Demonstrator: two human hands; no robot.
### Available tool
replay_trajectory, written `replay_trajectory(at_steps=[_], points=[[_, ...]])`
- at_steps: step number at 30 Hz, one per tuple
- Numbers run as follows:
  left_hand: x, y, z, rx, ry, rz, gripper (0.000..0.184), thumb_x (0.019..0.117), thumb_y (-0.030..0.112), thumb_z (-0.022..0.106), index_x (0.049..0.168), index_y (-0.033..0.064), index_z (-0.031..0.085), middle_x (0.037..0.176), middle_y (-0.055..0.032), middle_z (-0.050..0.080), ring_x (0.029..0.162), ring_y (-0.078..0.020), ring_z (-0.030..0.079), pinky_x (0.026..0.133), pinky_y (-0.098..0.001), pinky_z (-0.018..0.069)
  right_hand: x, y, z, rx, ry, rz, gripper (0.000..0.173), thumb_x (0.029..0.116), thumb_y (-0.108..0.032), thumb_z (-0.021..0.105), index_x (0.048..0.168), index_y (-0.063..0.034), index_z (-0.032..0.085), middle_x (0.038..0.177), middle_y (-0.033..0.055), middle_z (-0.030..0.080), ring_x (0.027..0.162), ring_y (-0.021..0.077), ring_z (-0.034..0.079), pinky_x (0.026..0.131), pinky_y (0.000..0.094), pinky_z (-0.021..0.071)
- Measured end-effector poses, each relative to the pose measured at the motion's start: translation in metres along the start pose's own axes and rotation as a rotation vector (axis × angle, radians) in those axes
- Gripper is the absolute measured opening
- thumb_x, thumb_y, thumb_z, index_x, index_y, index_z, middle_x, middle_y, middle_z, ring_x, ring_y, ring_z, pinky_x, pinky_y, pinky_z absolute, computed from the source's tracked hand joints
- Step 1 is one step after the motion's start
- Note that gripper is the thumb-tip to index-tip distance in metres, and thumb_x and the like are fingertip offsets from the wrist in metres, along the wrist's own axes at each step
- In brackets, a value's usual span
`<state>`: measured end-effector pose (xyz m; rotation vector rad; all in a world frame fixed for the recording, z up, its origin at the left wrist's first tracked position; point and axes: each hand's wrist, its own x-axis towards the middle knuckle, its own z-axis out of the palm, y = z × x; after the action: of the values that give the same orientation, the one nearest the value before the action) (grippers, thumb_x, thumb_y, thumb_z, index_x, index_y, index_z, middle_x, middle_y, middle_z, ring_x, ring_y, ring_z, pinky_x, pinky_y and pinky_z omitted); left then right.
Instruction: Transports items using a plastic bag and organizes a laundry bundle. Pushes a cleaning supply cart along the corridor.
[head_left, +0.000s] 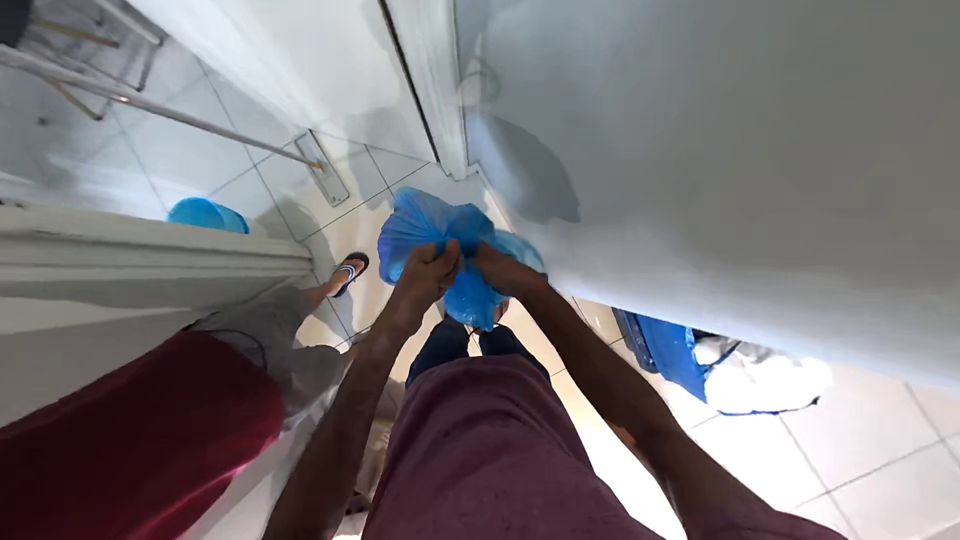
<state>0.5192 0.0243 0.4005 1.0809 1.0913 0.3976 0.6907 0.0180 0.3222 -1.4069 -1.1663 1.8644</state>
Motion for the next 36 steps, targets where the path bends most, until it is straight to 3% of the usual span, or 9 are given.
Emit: replay_trajectory(at_steps=[5,10,13,18,24,27,30,33,36], points=[[-0.013,0.001,0.011,-0.116,-0.073,-0.113,0.029,0.1085,0.041,0.048,0.090,0.0194,0.056,0.055,0.0070,0.034,0.041,-0.0024,0.030,0.040,-0.0157,0.0276,0.017,0.007,0.027,-0.430,0.053,0.019,0.035,0.0958,-0.016,0.069,0.118,0.0109,0.064,0.120,0.0283,0.066,0.116,0.0378,0.063,0.101,0.0533,0.0490],[-0.020,-0.025,0.005,0.061,-0.133,-0.124,0.034,0.1076,0.046,0.048,0.088,0.0200,0.056,0.057,0.0072,0.037,0.043,-0.0029,0.032,0.041,-0.0167,0.0301,-0.018,0.025,0.029,-0.569,-0.062,0.043,0.032,0.0985,-0.002,0.060,0.128,0.0109,0.061,0.126,0.0318,0.063,0.120,0.0441,0.060,0.104,0.0602,0.0446],[-0.020,-0.035,0.009,0.167,-0.199,-0.064,0.033,0.1077,0.044,0.048,0.089,0.0187,0.059,0.058,0.0066,0.041,0.044,-0.0036,0.034,0.042,-0.0176,0.0314,-0.058,0.041,0.007,-0.512,0.019,0.122,0.026,0.1017,-0.015,0.060,0.115,0.0063,0.068,0.108,0.0267,0.069,0.101,0.0401,0.067,0.092,0.0620,0.0503],[-0.026,-0.050,0.035,0.214,-0.327,-0.137,0.036,0.1068,0.048,0.048,0.087,0.0185,0.055,0.056,0.0051,0.037,0.042,-0.0051,0.031,0.041,-0.0191,0.0293,-0.106,0.053,0.021,-0.664,0.119,0.111,0.026,0.0940,-0.013,0.070,0.111,0.0059,0.069,0.113,0.0270,0.068,0.111,0.0440,0.063,0.101,0.0647,0.0445],[-0.047,-0.061,0.074,0.164,-0.647,-0.162,0.040,0.1080,0.049,0.044,0.088,0.0168,0.057,0.053,0.0045,0.030,0.040,-0.0052,0.025,0.039,-0.0184,0.0242,-0.182,0.094,0.045,-0.079,0.444,0.079,0.030,0.0956,-0.014,0.062,0.124,-0.0046,0.064,0.115,0.0101,0.069,0.108,0.0174,0.065,0.098,0.0427,0.0528],[-0.060,-0.061,0.107,0.201,-0.795,-0.167,0.038,0.1088,0.044,0.044,0.088,0.0153,0.056,0.052,0.0050,0.029,0.039,-0.0044,0.023,0.039,-0.0177,0.0219,-0.218,0.097,0.057,0.308,0.532,0.055,0.014,0.1001,-0.005,0.052,0.112,-0.0095,0.059,0.090,-0.0045,0.062,0.081,-0.0010,0.060,0.076,0.0197,0.0544],[-0.071,-0.080,0.144,0.234,-0.862,-0.189,0.033,0.1090,0.043,0.045,0.091,0.0161,0.054,0.055,0.0062,0.031,0.041,-0.0036,0.025,0.040,-0.0172,0.0231,-0.236,0.112,0.065,0.214,0.669,0.156,0.016,0.0932,0.009,0.058,0.108,0.0072,0.064,0.097,0.0092,0.063,0.087,0.0085,0.057,0.082,0.0272,0.0499],[-0.065,-0.121,0.182,0.166,-0.840,-0.290,0.031,0.1097,0.040,0.044,0.093,0.0161,0.054,0.055,0.0082,0.034,0.042,-0.0017,0.029,0.041,-0.0161,0.0286,-0.235,0.168,0.081,0.166,0.996,0.104,0.027,0.1027,0.002,0.049,0.124,0.0160,0.059,0.122,0.0274,0.064,0.115,0.0254,0.062,0.104,0.0348,0.0469],[-0.065,-0.160,0.222,0.210,-0.794,-0.354,0.031,0.1099,0.038,0.044,0.094,0.0148,0.055,0.056,0.0084,0.035,0.043,-0.0017,0.030,0.042,-0.0165,0.0295,-0.250,0.207,0.066,0.194,0.934,0.271,0.030,0.1048,0.001,0.048,0.128,0.0170,0.058,0.132,0.0317,0.061,0.126,0.0350,0.058,0.111,0.0420,0.0412]])
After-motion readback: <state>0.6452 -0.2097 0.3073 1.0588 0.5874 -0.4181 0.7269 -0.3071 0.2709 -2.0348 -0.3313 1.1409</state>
